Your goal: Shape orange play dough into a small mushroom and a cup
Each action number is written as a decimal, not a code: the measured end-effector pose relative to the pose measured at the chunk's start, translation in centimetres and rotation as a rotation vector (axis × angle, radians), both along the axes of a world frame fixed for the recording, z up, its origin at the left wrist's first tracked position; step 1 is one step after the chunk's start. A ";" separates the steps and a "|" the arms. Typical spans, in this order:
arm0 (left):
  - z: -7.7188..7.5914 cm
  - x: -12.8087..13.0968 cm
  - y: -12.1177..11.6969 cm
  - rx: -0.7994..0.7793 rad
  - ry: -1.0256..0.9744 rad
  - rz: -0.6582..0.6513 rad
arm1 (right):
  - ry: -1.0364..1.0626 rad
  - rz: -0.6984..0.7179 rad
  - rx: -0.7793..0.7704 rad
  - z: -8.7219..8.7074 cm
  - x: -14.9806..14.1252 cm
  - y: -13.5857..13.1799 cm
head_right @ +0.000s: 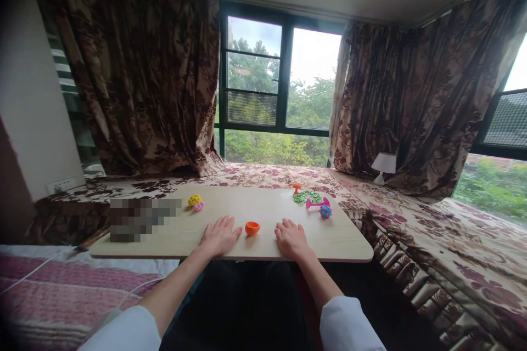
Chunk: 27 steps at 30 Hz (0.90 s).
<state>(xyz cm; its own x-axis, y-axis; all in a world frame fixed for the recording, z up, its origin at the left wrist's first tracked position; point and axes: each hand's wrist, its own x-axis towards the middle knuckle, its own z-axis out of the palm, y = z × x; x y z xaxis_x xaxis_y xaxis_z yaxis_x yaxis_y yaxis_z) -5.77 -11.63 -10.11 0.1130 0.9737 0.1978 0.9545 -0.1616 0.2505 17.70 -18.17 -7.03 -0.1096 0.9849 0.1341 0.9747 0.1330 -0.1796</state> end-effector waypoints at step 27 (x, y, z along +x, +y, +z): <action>-0.2 -0.2 0.0 0.034 0.006 -0.004 | -0.020 -0.027 0.069 -1.8 0.1 -2.9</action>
